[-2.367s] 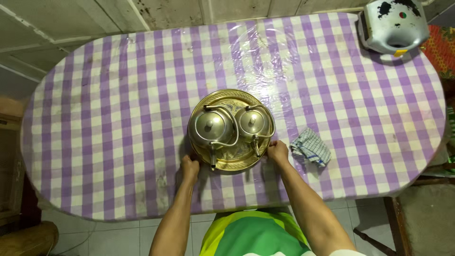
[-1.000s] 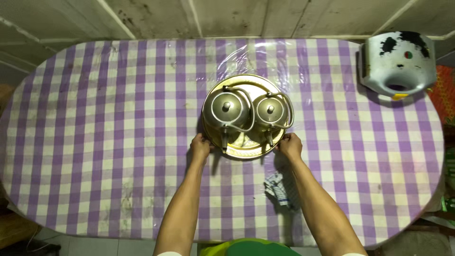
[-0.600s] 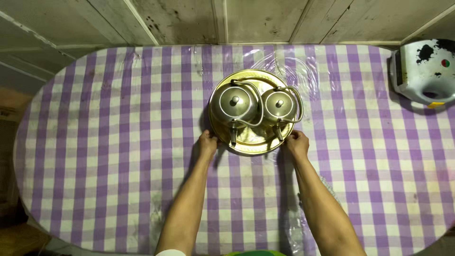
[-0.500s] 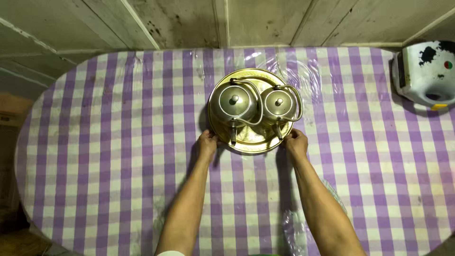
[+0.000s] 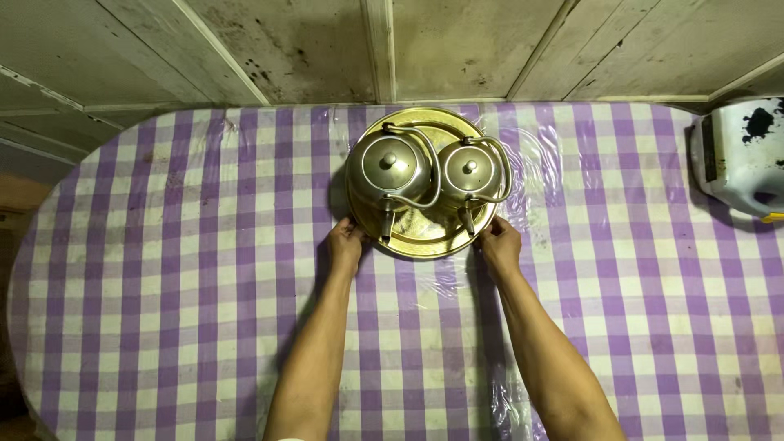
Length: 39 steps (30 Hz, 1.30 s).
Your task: The person wipes a brass tray and two metal teapots with a cloth, then cleans a waffle iron and the table surface. The items are handled one at a time and returned to the tray.
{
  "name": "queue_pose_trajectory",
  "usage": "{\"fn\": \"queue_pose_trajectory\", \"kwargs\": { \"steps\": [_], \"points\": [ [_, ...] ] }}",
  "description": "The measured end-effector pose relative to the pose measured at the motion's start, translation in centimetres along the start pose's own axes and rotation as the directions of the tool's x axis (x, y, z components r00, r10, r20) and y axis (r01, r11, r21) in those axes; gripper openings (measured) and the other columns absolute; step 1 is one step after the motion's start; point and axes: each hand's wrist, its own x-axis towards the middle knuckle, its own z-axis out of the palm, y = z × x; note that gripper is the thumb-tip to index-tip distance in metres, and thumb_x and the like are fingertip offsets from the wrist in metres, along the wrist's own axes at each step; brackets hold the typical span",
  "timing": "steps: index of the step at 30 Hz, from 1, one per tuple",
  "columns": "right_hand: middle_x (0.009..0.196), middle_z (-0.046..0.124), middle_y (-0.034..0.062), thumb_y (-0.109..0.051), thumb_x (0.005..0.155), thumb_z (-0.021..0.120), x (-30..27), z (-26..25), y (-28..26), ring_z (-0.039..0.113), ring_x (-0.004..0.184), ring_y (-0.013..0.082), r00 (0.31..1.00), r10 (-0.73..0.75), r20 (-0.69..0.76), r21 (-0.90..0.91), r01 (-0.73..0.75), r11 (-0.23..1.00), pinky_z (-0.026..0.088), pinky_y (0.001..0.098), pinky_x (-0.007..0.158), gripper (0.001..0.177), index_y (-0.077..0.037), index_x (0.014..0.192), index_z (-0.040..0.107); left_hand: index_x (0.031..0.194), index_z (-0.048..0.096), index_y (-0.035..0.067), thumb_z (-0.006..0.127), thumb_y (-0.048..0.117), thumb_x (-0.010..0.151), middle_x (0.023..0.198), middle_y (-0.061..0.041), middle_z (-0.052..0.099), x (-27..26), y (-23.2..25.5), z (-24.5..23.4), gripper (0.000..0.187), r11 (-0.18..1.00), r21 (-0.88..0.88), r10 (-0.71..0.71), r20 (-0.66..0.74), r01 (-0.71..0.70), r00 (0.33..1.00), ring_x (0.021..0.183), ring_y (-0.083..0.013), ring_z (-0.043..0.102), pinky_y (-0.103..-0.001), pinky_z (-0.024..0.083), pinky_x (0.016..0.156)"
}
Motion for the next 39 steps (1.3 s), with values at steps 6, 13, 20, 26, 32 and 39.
{"fn": "queue_pose_trajectory", "kwargs": {
  "steps": [6,13,20,26,32,39],
  "points": [
    [0.105,0.075,0.0069,0.002,0.095,0.061,1.8,1.5,0.2,0.064,0.083,0.0091,0.999,-0.026,0.042,0.204,0.017,0.979,0.054,0.0246,0.072,0.034,0.003,0.128,0.068,0.121,0.068,-0.003,0.064,-0.007,0.093,0.106,-0.011,0.076,1.1,1.7,0.3,0.028,0.993,0.116,0.044,-0.055,-0.037,0.998,0.086,-0.0146,0.067,-0.027,0.053,0.074],
    [0.105,0.075,0.0070,0.001,0.094,0.064,2.5,2.0,-0.6,0.065,0.085,0.0090,0.998,-0.053,0.030,0.153,0.048,0.987,0.054,0.0242,0.075,0.034,0.004,0.127,0.069,0.122,0.068,-0.003,0.062,-0.009,0.093,0.108,-0.011,0.076,1.8,2.3,0.0,0.031,0.991,0.082,0.111,-0.019,-0.109,0.994,0.091,-0.0157,0.070,-0.026,0.056,0.079],
    [0.093,0.073,0.0043,-0.002,0.096,0.064,2.7,2.4,-0.9,0.063,0.075,0.0093,0.998,-0.028,0.053,0.179,0.018,0.984,0.053,0.0253,0.066,0.031,0.002,0.126,0.070,0.122,0.066,-0.002,0.062,-0.007,0.094,0.108,-0.010,0.074,3.9,0.8,0.1,0.029,0.996,0.064,0.062,-0.055,-0.058,0.997,0.091,-0.0156,0.068,-0.026,0.055,0.079],
    [0.090,0.071,0.0053,0.000,0.091,0.068,3.2,2.5,-0.3,0.059,0.074,0.0085,0.999,-0.042,0.033,0.051,0.041,0.998,0.051,0.0254,0.064,0.033,0.000,0.123,0.073,0.123,0.066,-0.004,0.062,-0.007,0.095,0.110,-0.011,0.075,4.2,0.4,-0.3,0.029,0.991,0.112,0.078,-0.046,-0.073,0.996,0.093,-0.0158,0.069,-0.027,0.055,0.080],
    [0.097,0.076,0.0081,-0.011,0.094,0.068,2.7,1.5,-1.4,0.065,0.080,0.0118,0.991,-0.028,0.133,-0.021,0.032,0.999,0.053,0.0293,0.071,0.032,-0.001,0.124,0.071,0.138,0.058,-0.002,0.062,-0.003,0.097,0.111,-0.012,0.075,3.9,-0.2,-0.5,0.041,0.978,0.187,0.103,-0.026,-0.096,0.994,0.091,-0.0157,0.069,-0.027,0.056,0.080],
    [0.108,0.077,0.0166,-0.019,0.094,0.068,-1.5,-3.6,0.5,0.073,0.092,0.0237,0.986,-0.037,0.163,-0.231,0.075,0.970,0.057,0.0356,0.083,0.049,-0.003,0.139,0.059,0.145,0.053,0.003,0.057,0.004,0.102,0.114,-0.006,0.068,-4.7,0.2,-1.9,0.044,0.994,0.096,0.032,0.124,-0.044,0.992,0.078,-0.0085,0.061,-0.023,0.054,0.070]
  ]
}}
